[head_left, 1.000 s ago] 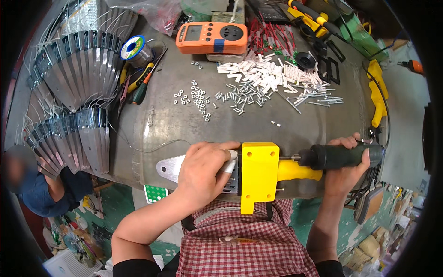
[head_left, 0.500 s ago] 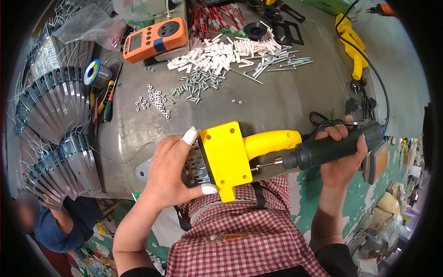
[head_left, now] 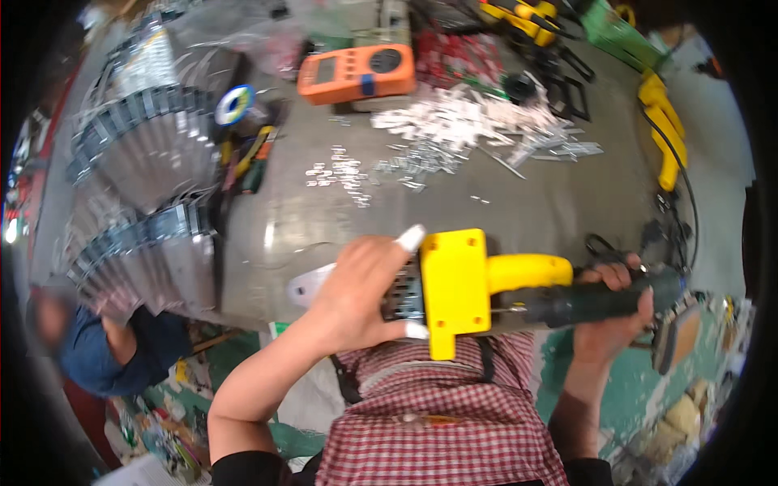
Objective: The person assembles a handheld power tool by routing wires inside, attaching plastic casing components to the metal blade assembly, and fastening the housing together using an electric screwdriver.
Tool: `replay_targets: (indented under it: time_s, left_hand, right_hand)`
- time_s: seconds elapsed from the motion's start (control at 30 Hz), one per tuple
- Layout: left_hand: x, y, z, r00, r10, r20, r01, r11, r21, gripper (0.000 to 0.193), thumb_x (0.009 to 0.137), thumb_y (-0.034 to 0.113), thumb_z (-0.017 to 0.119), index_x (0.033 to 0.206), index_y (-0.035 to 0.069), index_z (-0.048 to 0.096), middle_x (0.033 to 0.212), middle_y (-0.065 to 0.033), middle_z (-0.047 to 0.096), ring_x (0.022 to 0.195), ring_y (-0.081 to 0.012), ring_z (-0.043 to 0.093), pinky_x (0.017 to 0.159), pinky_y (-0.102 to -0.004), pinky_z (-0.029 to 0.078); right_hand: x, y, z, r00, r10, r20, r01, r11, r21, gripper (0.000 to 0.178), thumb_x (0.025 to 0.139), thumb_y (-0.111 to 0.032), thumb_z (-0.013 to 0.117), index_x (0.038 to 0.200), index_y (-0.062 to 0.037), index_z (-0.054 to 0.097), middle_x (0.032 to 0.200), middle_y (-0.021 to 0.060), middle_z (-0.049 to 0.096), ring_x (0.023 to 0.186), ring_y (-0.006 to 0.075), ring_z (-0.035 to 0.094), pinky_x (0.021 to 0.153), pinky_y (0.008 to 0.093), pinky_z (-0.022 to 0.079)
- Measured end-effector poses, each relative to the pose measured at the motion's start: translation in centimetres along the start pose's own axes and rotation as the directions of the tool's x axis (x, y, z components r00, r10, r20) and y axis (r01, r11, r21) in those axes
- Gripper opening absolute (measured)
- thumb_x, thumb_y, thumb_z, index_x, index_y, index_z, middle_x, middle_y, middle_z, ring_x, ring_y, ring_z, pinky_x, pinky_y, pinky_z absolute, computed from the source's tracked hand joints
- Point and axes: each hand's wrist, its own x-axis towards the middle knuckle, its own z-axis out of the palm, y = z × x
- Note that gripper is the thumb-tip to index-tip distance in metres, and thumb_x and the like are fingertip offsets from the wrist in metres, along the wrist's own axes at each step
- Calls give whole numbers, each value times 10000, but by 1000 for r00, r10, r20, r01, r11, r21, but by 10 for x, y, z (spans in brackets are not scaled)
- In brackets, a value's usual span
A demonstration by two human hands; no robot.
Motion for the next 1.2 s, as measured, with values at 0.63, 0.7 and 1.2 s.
replay_targets:
  time_s: [0.63,0.7,1.2]
  left_hand:
    - [-25,-1,-12,930,28,-366,60,972,228,219,683,28,733,822,116,586,857,-30,656,778,-239,588,712,-357,422]
    - [-34,19,4,951,43,-307,0,990,139,266,682,0,747,802,120,542,861,-8,695,816,-192,588,775,-331,400]
    - [-49,19,43,905,102,-414,-66,993,100,284,659,-19,744,806,113,540,891,-8,698,794,-209,583,748,-364,390]
  right_hand:
    - [-4,-1,-2,999,9,-52,-9,1000,-1,410,911,-271,552,1254,-78,436,918,32,454,896,163,474,941,398,389]
    - [-2,-1,-1,999,24,-38,-25,1000,-10,415,906,-275,560,1250,-77,440,914,29,458,890,161,479,936,394,391]
    - [-6,-2,-4,998,41,-49,-40,999,20,371,874,-281,600,1167,-108,454,901,27,470,868,164,484,916,385,396]
